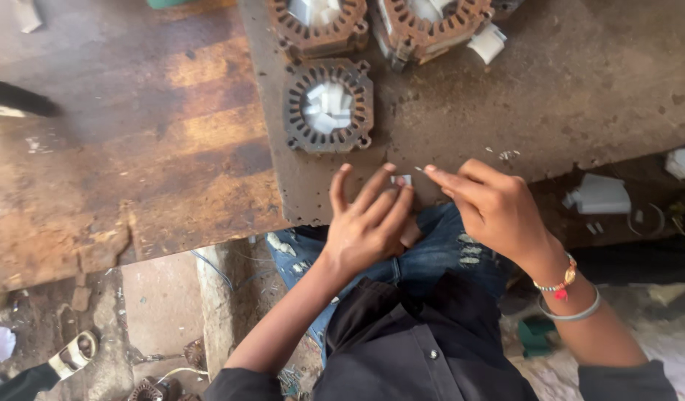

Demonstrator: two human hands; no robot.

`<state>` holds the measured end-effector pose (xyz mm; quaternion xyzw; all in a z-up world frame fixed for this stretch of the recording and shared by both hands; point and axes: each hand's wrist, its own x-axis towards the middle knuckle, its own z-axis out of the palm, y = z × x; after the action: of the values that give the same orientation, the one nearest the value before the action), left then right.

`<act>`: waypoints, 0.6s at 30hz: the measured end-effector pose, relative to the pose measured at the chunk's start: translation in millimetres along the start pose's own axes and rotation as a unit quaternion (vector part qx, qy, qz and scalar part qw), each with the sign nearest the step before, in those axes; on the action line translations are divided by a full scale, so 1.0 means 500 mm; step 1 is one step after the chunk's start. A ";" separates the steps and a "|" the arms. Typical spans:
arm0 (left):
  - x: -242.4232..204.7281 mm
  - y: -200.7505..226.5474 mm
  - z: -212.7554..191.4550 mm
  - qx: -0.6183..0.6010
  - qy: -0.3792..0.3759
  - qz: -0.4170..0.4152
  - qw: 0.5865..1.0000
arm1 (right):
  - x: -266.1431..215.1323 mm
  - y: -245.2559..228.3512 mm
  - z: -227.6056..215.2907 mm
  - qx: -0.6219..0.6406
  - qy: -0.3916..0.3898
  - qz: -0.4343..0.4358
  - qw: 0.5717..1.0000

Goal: The person sits at a wooden workbench and uses a small red-handled tool to scrape or clean the edges of small white rectangular pieces. They then place these pieces into the slots of circular metal stator components. The person repeats this process, handling the white pieces and the metal parts with both hands.

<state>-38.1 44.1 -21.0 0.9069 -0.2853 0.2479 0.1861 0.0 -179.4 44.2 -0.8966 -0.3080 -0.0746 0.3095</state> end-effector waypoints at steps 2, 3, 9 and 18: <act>-0.003 0.005 0.003 0.009 0.012 -0.017 1.000 | -0.003 0.011 -0.005 -0.017 -0.031 -0.038 0.999; -0.001 0.006 0.006 0.016 0.032 -0.017 0.999 | 0.000 0.018 -0.006 -0.026 -0.046 -0.060 0.997; -0.005 0.009 0.016 0.027 0.034 -0.020 0.999 | 0.000 0.029 0.005 -0.080 -0.096 -0.059 0.990; -0.024 0.009 0.010 0.006 0.021 0.030 0.999 | 0.012 0.018 0.008 0.018 -0.016 -0.005 1.000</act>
<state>-47.7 43.3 -31.0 0.8935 -0.3070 0.2746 0.1787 9.8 -179.4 38.3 -0.8903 -0.3186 -0.0563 0.3204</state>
